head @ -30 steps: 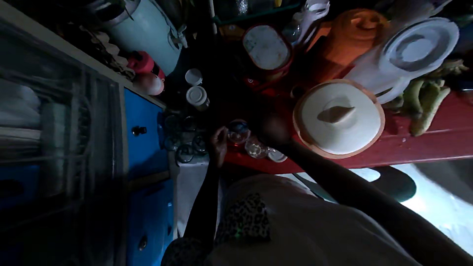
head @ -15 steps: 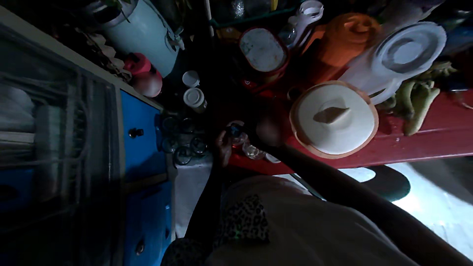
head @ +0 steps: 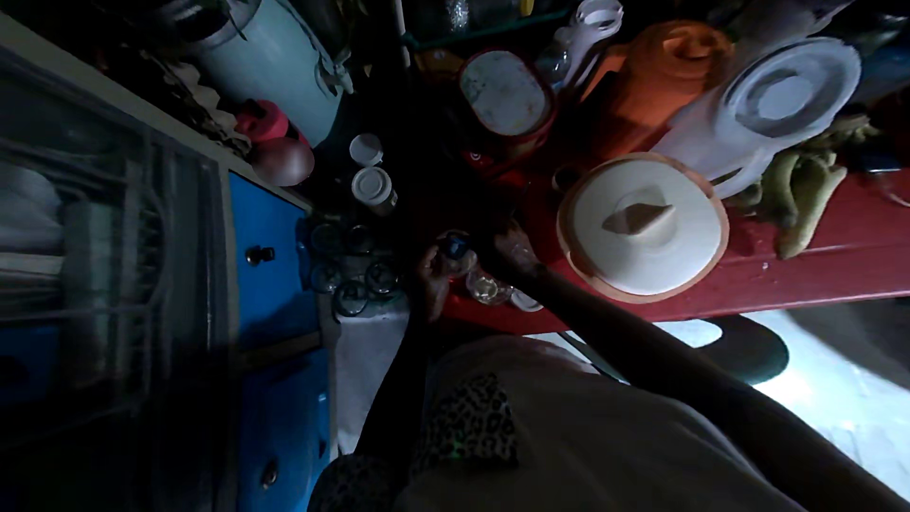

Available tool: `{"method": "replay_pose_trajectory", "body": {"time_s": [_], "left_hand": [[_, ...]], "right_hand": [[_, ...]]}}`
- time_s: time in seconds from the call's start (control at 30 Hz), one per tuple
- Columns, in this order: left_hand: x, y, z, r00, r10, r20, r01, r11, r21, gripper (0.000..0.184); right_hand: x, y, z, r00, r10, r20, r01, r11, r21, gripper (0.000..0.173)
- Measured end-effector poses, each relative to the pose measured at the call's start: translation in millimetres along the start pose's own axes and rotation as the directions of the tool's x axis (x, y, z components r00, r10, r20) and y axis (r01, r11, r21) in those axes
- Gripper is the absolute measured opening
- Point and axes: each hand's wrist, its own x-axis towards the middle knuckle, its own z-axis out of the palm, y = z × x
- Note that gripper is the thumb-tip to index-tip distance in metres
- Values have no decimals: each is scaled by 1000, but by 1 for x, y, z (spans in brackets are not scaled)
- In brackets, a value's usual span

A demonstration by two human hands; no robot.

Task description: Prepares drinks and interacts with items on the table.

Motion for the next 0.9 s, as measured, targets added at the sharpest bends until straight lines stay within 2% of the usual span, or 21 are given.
{"method": "replay_pose_trajectory", "body": {"time_s": [0.2, 0.33, 0.5, 0.6, 0.73, 0.8, 0.9], "left_hand": [[7, 2, -15, 987, -111, 112, 114, 993, -22, 19], [8, 1, -17, 994, -65, 92, 65, 998, 9, 19], [10, 6, -15, 992, 22, 126, -17, 999, -40, 17], [17, 7, -18, 991, 46, 124, -35, 996, -87, 17], [14, 10, -11, 995, 60, 79, -54, 996, -76, 16], [11, 10, -8, 993, 63, 101, -59, 997, -47, 16], [12, 2, -10, 995, 46, 89, -41, 997, -59, 15]], "right_hand": [[0, 13, -8, 1000, -16, 22, 15, 999, 38, 16], [2, 26, -7, 994, -22, 103, 8, 991, 132, 21], [4, 25, -5, 999, -13, 43, 7, 989, 148, 22], [6, 39, 1, 997, -45, -68, 56, 982, 178, 19], [10, 30, -2, 999, 36, -5, -34, 972, 234, 21], [10, 20, -7, 993, 77, 84, -94, 970, 224, 23], [11, 26, -9, 997, 19, 77, -33, 983, 182, 22]]}}
